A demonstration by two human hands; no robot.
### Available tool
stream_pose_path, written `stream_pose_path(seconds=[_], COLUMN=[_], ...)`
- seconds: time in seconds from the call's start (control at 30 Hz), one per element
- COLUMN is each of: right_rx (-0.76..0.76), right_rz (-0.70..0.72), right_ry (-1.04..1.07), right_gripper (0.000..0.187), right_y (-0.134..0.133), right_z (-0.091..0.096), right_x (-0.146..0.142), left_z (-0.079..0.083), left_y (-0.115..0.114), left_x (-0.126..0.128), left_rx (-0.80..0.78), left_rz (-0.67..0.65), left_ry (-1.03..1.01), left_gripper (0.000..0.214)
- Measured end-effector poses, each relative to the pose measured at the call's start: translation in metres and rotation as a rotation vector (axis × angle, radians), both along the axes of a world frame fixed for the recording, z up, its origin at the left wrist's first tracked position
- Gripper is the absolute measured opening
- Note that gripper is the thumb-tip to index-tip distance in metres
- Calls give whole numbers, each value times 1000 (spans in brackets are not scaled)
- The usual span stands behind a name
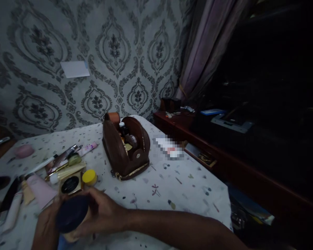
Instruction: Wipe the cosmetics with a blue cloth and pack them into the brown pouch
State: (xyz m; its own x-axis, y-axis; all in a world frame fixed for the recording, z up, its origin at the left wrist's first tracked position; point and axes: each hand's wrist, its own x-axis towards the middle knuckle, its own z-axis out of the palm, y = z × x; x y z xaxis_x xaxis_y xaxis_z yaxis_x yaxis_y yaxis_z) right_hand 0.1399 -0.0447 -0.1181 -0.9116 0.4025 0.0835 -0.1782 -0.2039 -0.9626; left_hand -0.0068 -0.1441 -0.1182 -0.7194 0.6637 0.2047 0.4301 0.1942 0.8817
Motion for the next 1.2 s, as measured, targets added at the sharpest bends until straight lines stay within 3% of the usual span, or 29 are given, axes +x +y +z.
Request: stream_pose_path(seconds=[0.1,0.23,0.3,0.37,0.43,0.53,0.67,0.77,0.87,1.03,1.2], right_rx=[-190,-291,-294,-272,-263,-280,-272,-169,60,325,562], right_rz=[-6,-13,16,46,73,87,58,-67,-212,-270,-297], right_ry=[7,34,40,38,25,-24,-46,-29,-71,-145,-124], right_gripper=[80,63,53,47,46,50,56,63,66,69,78], right_y=[1,6,8,9,10,12,14,14,13,12,15], right_z=[0,3,4,5,8,13,16,13,10,5,-14], right_x=[-4,-9,-8,-5,-2,2,3,2,2,3,2], left_z=[21,40,44,44,42,34,19,12,9,5,1], left_y=[0,-1,-3,-6,-8,-7,-1,3,5,4,5], left_x=[5,6,7,7,4,-4,-5,3,6,-5,-5], left_rx=[14,170,199,150,81,34,34,71,95,45,-1], left_rz=[49,144,-50,-359,-557,-570,-436,-361,-326,-354,-315], left_ry=[-74,126,343,567,701,736,628,561,541,500,413], left_gripper=[66,64,62,54,45,43,41,37,32,29,34])
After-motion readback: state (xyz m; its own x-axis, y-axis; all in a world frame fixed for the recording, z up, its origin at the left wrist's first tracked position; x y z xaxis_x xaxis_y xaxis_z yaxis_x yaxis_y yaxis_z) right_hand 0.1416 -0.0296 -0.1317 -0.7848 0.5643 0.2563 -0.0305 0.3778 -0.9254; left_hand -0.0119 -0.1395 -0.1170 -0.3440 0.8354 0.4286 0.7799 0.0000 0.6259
